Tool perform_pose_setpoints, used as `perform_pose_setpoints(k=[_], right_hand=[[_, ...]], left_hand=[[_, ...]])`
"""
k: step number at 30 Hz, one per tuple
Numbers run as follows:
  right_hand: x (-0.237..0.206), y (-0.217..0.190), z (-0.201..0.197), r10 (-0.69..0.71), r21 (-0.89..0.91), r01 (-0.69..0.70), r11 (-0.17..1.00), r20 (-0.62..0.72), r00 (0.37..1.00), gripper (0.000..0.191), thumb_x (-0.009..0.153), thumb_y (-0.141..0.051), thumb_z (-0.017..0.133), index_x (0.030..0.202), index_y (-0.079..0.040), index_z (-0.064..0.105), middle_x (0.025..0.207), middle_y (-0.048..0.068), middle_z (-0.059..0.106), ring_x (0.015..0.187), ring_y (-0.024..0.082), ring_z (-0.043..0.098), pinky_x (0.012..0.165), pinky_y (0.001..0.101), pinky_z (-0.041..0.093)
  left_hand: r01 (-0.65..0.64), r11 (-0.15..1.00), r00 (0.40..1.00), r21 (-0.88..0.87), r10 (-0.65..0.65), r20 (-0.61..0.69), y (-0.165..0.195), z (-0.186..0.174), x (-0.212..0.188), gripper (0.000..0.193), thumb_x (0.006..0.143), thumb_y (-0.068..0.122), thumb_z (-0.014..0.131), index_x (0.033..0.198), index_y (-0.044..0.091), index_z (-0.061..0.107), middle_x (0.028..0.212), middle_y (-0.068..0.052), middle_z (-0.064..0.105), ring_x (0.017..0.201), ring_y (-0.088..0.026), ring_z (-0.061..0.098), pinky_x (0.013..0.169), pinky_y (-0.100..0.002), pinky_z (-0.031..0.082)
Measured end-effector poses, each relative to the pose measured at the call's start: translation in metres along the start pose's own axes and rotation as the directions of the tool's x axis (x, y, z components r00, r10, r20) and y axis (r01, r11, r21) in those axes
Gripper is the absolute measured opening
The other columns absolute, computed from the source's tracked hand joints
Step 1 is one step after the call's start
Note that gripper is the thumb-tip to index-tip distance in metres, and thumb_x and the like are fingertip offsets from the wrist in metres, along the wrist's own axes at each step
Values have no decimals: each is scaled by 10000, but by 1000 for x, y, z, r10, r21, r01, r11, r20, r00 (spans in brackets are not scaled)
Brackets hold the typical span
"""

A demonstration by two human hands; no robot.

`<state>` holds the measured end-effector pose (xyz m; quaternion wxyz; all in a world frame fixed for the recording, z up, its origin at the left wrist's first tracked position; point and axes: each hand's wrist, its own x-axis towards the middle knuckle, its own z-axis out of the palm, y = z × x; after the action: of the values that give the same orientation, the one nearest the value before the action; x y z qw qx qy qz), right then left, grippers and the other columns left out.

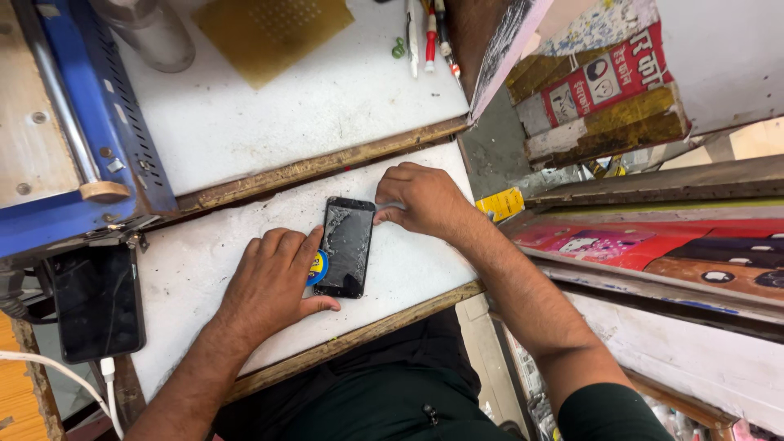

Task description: The person applies a screen protector to a smartphone by smoothing the surface with a small blue tool and fingers. They repeatedly press and rub the screen to remove bubbles and ensure adhesion, occasionally lifting the protector to adjust alignment.

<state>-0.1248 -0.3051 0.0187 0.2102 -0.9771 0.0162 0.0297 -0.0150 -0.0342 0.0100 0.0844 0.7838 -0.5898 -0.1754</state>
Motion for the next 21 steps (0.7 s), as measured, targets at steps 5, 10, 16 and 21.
perform_pose_setpoints(k=[5, 10, 16, 21], right_hand=[[3, 4, -5, -38, 69, 36, 997, 34, 999, 460, 766, -396, 847, 1111, -119, 722, 1100, 51, 698, 1027, 276, 673, 867, 407, 557], [7, 5, -7, -107, 84, 103, 991, 48, 993, 493, 772, -382, 841, 1181, -134, 723, 1178, 57, 703, 1110, 287, 670, 918, 403, 553], [8, 7, -8, -152, 152, 144, 978, 46, 987, 486, 775, -359, 843, 1198, -146, 737, 1186, 60, 713, 1111, 277, 680, 930, 388, 565], [11, 12, -7, -162, 164, 156, 974, 23, 987, 439, 763, -336, 848, 1135, -124, 749, 1124, 60, 725, 1063, 276, 690, 896, 384, 570]], left_hand=[[-28, 1000, 996, -7, 27, -89, -3, 6, -2, 1213, 563, 798, 752, 1455, 9, 516, 1198, -131, 585, 1129, -291, 502, 958, -441, 447], [-27, 999, 989, -41, 21, -148, -4, 10, -2, 1119, 543, 783, 763, 1358, 31, 606, 1157, -112, 609, 1108, -282, 523, 939, -435, 451], [-87, 996, 955, -28, 75, -288, -3, 14, -7, 930, 601, 721, 763, 1220, 35, 658, 1051, -103, 632, 1083, -286, 552, 898, -441, 465], [-120, 993, 934, 12, 117, -337, -2, 18, -10, 803, 681, 681, 753, 1167, 45, 690, 1001, -87, 642, 1048, -267, 571, 836, -423, 466]])
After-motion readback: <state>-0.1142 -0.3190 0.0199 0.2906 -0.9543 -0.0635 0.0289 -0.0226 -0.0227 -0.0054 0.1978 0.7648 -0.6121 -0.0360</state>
